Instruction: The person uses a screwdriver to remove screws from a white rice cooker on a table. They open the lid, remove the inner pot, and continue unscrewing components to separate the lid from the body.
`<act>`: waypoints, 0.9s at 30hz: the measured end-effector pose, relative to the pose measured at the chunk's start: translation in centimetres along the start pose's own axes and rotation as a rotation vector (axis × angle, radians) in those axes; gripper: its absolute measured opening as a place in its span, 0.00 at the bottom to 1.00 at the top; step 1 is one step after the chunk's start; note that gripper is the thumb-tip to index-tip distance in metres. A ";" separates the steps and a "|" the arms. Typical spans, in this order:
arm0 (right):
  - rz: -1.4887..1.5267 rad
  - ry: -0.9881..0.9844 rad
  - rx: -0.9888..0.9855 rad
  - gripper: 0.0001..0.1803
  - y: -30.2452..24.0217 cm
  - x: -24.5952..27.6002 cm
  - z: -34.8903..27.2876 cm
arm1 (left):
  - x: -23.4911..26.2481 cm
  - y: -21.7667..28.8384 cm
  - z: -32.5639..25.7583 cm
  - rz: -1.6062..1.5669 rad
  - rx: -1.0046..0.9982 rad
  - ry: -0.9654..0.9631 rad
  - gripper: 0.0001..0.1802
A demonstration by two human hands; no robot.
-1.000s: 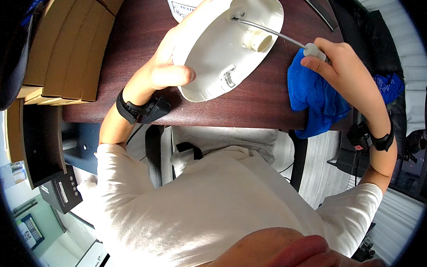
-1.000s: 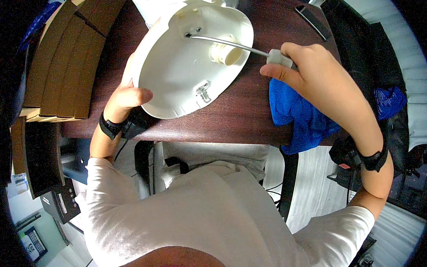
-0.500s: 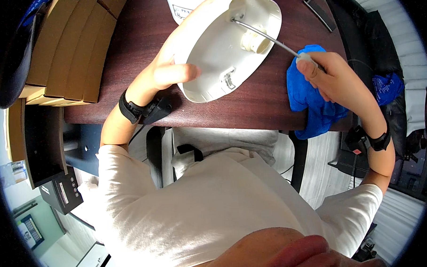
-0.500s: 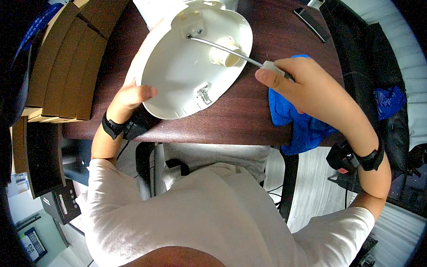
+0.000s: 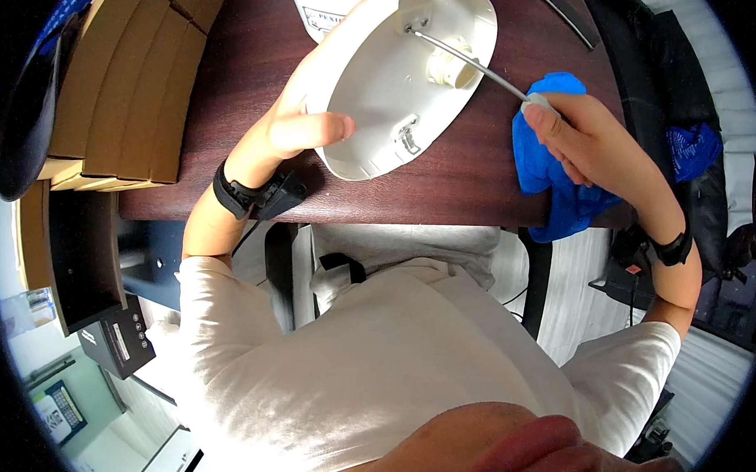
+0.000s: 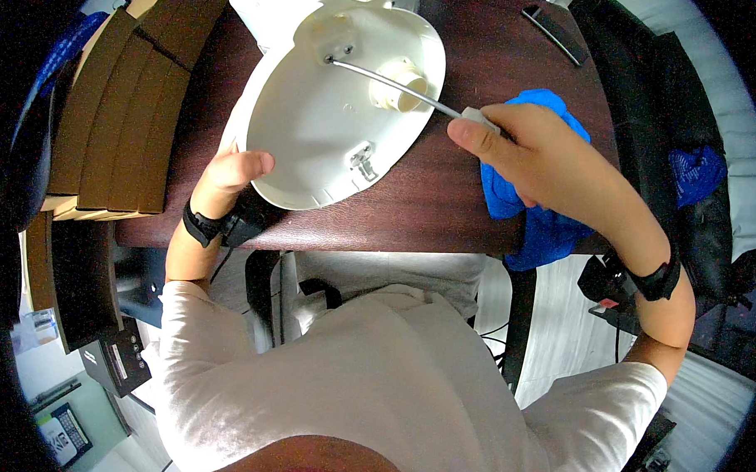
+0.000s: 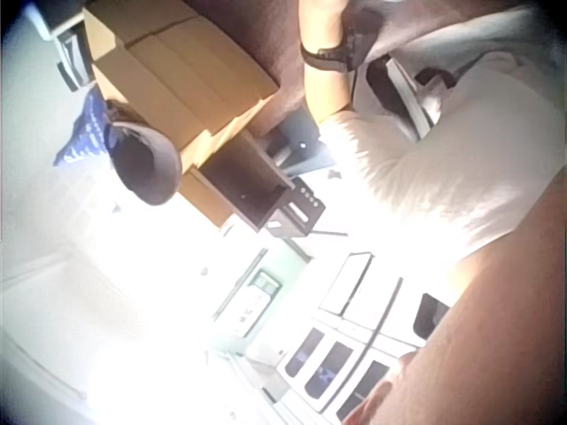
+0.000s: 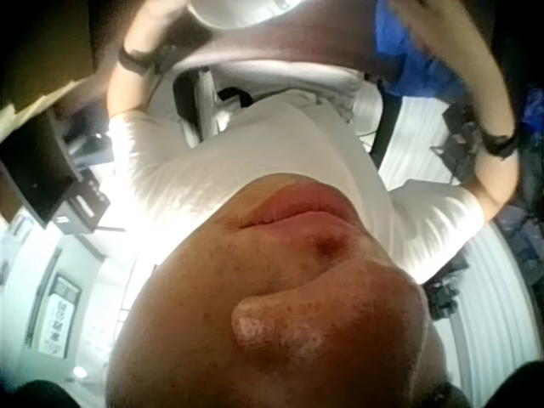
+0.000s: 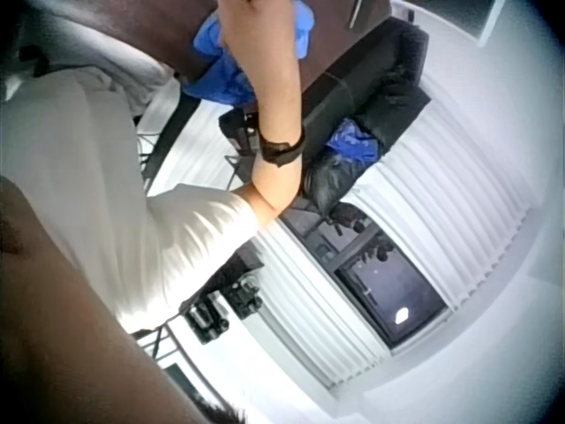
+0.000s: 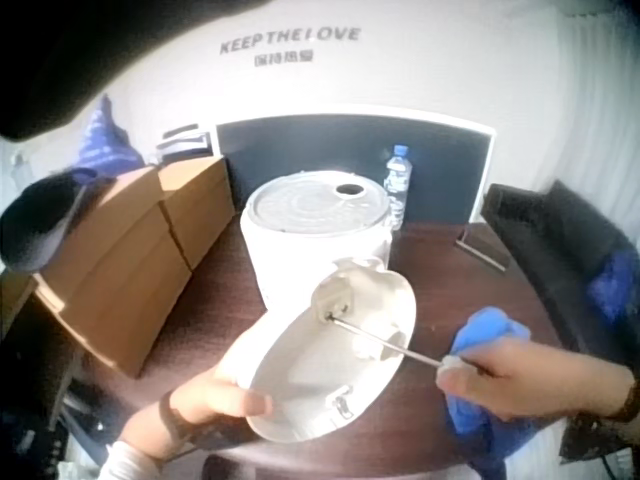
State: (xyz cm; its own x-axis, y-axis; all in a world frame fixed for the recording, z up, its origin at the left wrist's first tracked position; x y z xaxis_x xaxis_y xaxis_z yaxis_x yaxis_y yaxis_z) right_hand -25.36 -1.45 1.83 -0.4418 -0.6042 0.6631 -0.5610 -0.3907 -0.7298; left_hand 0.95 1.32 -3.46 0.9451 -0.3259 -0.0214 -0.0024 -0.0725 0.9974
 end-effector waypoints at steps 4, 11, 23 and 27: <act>0.093 -0.011 0.000 0.27 1.4 -0.4 1.0 | 0.1 -0.1 -0.3 -0.001 0.023 -0.029 0.58; 0.426 -0.148 -0.004 0.29 2.4 -2.6 1.3 | 1.3 -1.5 0.6 0.082 -0.119 -0.140 0.58; 0.704 -0.207 -0.113 0.31 2.9 -4.0 1.1 | 0.9 -0.9 0.4 0.152 -0.165 -0.092 0.58; 0.885 -0.254 -0.177 0.31 2.8 -4.5 0.9 | 0.9 -1.0 0.5 0.167 -0.176 -0.084 0.56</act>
State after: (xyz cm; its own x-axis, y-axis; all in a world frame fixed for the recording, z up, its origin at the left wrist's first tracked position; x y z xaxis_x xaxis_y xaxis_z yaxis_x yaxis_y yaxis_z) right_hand -24.31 -0.39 -3.34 -0.6046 -0.7728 -0.1930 -0.2013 0.3826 -0.9017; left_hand 1.64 0.63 -4.48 0.9061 -0.3971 0.1459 -0.0919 0.1518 0.9841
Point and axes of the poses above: each hand's wrist, its own z-axis towards the middle knuckle, its own x-axis out of the back of the hand, y = z × x, the point moved 4 cm from there along z, towards the middle knuckle, and after that the axes turned 13 degrees about x, right-handed, at the moved point
